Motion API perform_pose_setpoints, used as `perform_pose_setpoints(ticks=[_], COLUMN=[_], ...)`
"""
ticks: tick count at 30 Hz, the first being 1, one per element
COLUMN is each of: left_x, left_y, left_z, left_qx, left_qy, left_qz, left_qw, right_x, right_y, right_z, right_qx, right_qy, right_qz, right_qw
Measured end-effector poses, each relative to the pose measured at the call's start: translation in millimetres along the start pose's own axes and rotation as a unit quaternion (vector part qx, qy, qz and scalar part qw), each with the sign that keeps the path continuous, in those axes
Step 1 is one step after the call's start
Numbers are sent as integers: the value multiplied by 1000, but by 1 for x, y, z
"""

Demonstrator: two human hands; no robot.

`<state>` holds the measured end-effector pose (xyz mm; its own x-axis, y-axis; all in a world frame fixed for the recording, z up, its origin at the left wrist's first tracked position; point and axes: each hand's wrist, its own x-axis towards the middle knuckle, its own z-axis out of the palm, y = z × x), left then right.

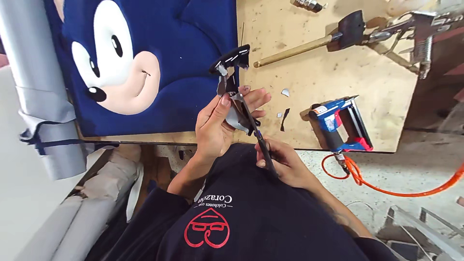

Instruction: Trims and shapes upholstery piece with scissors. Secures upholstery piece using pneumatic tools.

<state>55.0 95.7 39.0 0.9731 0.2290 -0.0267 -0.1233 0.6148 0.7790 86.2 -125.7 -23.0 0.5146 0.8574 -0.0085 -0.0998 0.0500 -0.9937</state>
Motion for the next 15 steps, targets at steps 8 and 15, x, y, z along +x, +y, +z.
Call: perform_pose_setpoints(ticks=[8, 15], left_x=[0, -1], left_y=[-1, -4], left_z=[-2, -3], left_qx=[-9, 53], left_qy=[4, 59], left_qz=[-6, 39], left_qw=[1000, 996], right_x=[2, 3], right_y=[5, 2], right_z=[-7, -9], right_qx=[183, -176], right_qy=[-72, 88], right_qz=[9, -16], right_qw=[980, 980])
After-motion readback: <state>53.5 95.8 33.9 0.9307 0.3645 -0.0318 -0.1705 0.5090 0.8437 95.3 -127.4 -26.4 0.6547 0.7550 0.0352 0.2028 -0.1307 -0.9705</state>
